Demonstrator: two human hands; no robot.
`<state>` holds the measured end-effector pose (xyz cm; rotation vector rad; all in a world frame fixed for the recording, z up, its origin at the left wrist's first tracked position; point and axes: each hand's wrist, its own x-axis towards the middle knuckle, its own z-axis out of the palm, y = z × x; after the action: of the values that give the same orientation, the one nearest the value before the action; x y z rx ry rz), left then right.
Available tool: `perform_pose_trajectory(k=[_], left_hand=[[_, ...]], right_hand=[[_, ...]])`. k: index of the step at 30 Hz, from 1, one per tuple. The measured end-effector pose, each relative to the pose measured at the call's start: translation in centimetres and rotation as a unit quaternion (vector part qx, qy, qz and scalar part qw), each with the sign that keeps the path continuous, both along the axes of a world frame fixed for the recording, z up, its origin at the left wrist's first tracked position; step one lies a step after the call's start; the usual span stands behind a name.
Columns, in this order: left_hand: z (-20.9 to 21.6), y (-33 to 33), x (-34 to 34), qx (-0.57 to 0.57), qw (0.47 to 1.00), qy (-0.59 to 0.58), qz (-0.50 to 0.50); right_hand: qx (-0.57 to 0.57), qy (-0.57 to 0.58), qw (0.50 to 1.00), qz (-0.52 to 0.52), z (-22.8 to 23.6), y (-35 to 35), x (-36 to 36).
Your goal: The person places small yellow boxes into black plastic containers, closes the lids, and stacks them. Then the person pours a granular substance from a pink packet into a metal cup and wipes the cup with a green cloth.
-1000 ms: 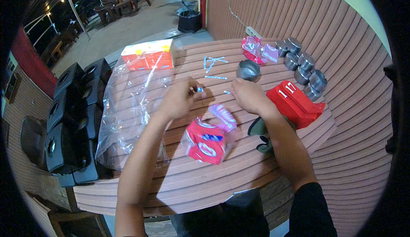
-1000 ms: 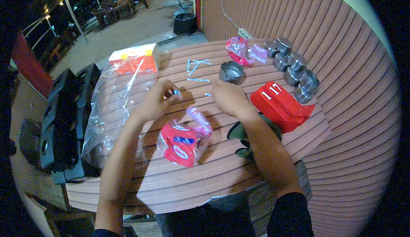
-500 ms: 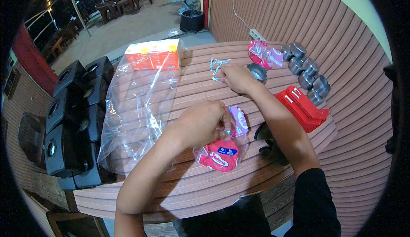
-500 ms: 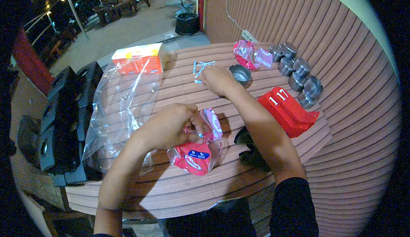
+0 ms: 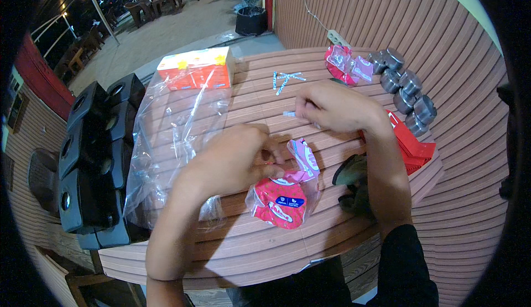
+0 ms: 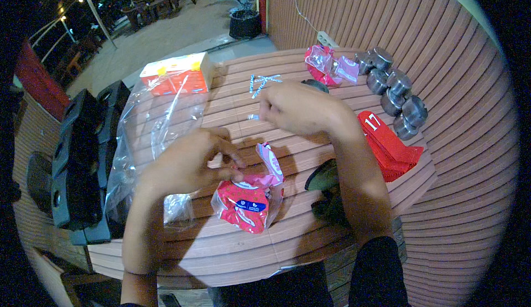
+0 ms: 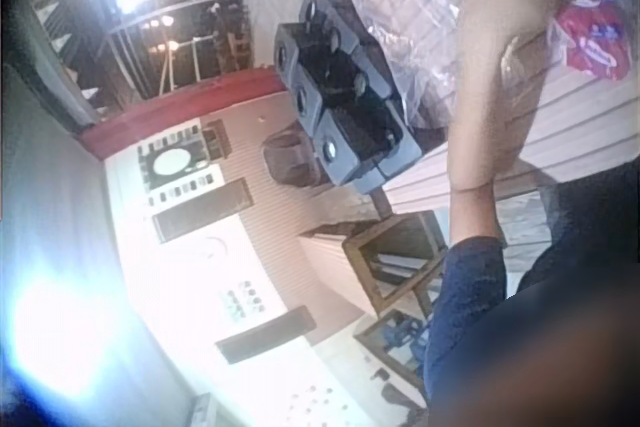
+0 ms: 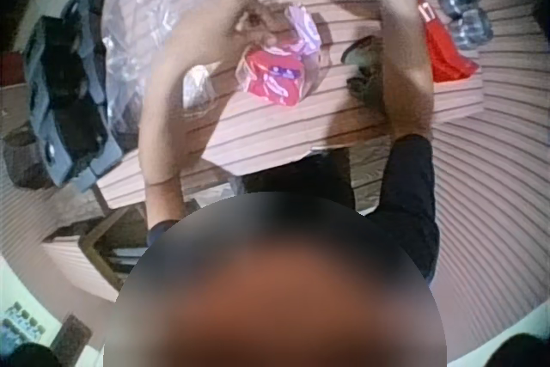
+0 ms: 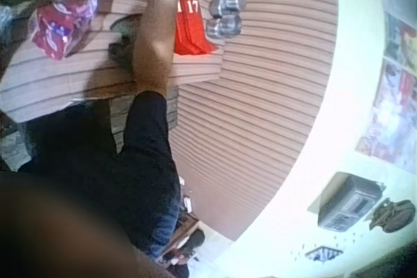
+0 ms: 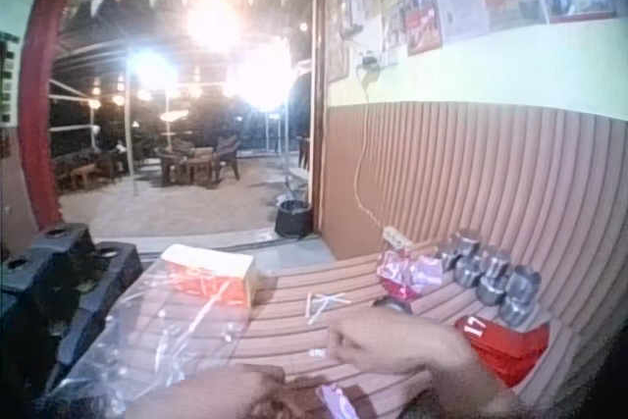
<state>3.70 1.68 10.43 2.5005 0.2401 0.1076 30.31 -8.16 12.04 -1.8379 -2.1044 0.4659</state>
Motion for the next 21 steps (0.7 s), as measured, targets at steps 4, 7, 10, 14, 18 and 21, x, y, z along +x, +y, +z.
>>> perform_pose_trajectory(k=[4, 7, 10, 14, 18, 21], left_hand=[[2.5, 1.0, -1.4, -0.017, 0.999, 0.014, 0.036], [3.8, 1.3, -2.1, -0.034, 0.997, 0.001, 0.073], [3.9, 1.5, -2.2, -0.033, 0.995, 0.001, 0.093], [1.6, 2.4, -1.1, -0.031, 0.997, -0.034, 0.067], [-3.2, 3.5, 0.9, 0.024, 0.993, -0.046, 0.105], [-5.9, 4.6, 1.2, 0.094, 0.99, 0.031, 0.097]], right_hand=[[-0.086, -0.144, 0.983, 0.072, 1.3, -3.0, -4.3], [-0.031, -0.126, 0.984, 0.121, 0.6, -3.9, -6.8], [0.005, -0.007, 0.993, 0.118, 0.5, -3.2, -6.5], [-0.017, 0.084, 0.994, -0.069, 0.2, 0.3, -1.4], [0.155, -0.013, 0.968, -0.197, -6.3, 5.2, 1.6], [0.2, -0.105, 0.954, -0.199, -12.5, 7.7, 1.6]])
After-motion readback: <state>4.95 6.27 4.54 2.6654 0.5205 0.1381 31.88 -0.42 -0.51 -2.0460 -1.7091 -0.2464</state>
